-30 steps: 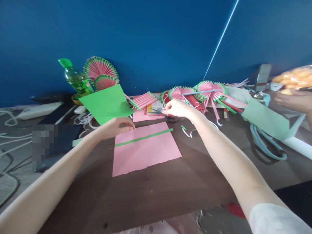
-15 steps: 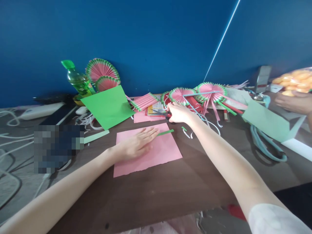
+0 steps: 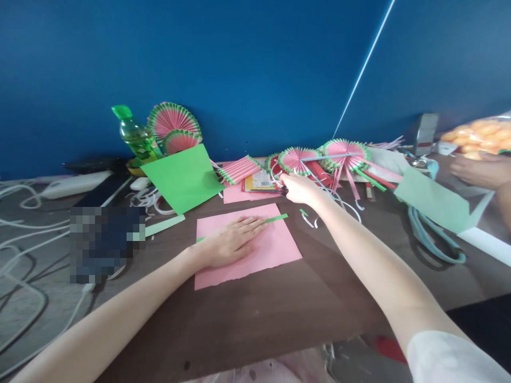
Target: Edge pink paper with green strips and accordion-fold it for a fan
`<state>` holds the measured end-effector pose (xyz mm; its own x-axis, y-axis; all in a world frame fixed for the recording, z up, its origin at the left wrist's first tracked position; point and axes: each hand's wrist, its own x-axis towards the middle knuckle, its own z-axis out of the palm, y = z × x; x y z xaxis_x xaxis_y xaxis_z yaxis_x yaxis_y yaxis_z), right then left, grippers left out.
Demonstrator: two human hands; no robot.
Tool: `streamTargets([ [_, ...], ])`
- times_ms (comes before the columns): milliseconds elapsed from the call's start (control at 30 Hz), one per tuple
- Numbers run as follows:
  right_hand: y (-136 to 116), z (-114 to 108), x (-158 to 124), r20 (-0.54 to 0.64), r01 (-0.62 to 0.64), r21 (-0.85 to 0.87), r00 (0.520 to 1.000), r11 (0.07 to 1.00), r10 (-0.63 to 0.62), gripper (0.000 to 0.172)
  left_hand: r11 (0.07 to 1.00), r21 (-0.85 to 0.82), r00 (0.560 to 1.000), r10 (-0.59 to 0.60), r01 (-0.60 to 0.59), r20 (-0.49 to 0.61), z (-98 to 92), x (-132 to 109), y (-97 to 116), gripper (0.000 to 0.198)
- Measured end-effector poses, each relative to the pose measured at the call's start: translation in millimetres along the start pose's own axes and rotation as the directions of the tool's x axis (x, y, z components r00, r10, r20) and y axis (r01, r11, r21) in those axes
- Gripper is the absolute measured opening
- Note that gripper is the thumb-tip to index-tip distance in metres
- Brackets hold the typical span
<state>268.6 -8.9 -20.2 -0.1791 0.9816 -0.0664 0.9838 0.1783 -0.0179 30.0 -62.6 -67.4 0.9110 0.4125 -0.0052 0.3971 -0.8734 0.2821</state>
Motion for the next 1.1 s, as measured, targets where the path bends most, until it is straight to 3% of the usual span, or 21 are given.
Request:
streamTargets([
  [133,9,-6,-9,-0.062,0.006,-0.017,0.998,1.000,-0.007,0.038,1.000,0.013,1.000,-0.008,0.008,0.002,0.3,1,0,0.056],
  [267,24,-11,-26,-0.110,0.030,0.180,0.994,0.983,-0.010,0.034,0.999,0.025,1.000,-0.022,0.022,0.009,0.9,1,1,0.056],
  [333,31,-13,-41,-0.051,0.006,0.348,0.999,0.938,0.013,0.032,0.999,0.025,1.000,-0.026,0.026,0.006,1.0,1,1,0.056],
  [433,39,-13,-71,0.197,-0.115,0.610,0.980,0.784,-0.010,0.039,1.000,0.007,1.000,-0.015,0.016,-0.022,0.6,-1,1,0.055],
  [567,40,-9,-114,0.495,-0.350,0.730,0.863,0.587,-0.101,0.038,1.000,-0.018,0.999,-0.015,0.015,-0.044,0.4,-1,2,0.055],
  [633,39,-4,-129,0.562,-0.428,0.749,0.814,0.506,-0.145,0.039,1.000,-0.012,0.999,-0.020,0.019,-0.034,1.4,0,2,0.055],
  [733,38,2,-138,0.601,-0.504,0.768,0.780,0.395,-0.173,0.042,0.999,0.008,0.999,-0.031,0.031,-0.028,3.4,1,1,0.056],
  [833,35,5,-136,0.591,-0.528,0.789,0.791,0.314,-0.155,0.043,1.000,0.009,0.999,-0.021,0.022,-0.035,4.2,2,0,0.055],
  [1100,25,7,-126,0.568,-0.517,0.814,0.804,0.264,-0.176,0.044,1.000,0.007,0.999,-0.021,0.021,-0.034,2.1,1,1,0.056],
])
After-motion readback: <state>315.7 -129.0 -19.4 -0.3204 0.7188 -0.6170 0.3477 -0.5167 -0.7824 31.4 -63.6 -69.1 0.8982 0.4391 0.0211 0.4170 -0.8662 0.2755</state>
